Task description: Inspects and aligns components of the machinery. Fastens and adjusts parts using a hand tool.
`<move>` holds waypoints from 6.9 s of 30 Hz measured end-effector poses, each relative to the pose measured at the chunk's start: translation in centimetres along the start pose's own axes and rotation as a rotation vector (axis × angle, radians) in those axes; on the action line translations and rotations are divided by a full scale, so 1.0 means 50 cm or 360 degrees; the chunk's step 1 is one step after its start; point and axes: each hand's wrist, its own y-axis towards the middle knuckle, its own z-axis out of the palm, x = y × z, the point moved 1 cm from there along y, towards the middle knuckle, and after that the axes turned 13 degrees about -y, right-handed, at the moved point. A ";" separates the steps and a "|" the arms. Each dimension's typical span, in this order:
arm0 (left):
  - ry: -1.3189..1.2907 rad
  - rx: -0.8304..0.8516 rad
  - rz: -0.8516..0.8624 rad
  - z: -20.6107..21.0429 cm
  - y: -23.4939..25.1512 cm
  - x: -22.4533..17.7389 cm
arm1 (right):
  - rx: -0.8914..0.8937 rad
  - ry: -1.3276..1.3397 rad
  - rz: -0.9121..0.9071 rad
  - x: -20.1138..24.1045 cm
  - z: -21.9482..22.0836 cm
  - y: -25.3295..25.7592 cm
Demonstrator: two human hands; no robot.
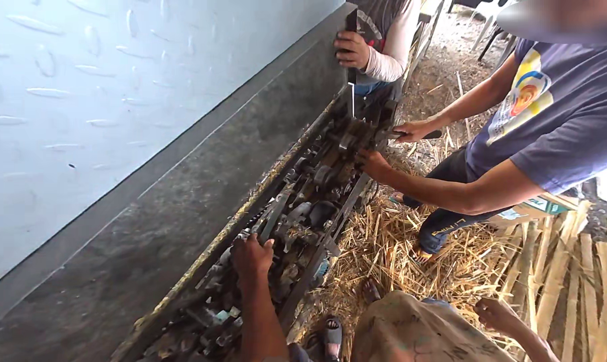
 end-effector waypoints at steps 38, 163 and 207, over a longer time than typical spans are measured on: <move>-0.1112 0.0050 0.0339 0.292 -0.380 -0.378 | -0.0386 -0.0439 -0.1850 0.402 -0.361 -0.242; -0.1668 -0.0902 -0.0081 0.521 0.129 -0.795 | -0.0764 -0.0015 -0.2357 0.964 -0.648 0.632; -0.1289 -0.0840 -0.0122 0.509 0.152 -0.779 | -0.0590 -0.0089 -0.2369 0.729 -0.596 0.492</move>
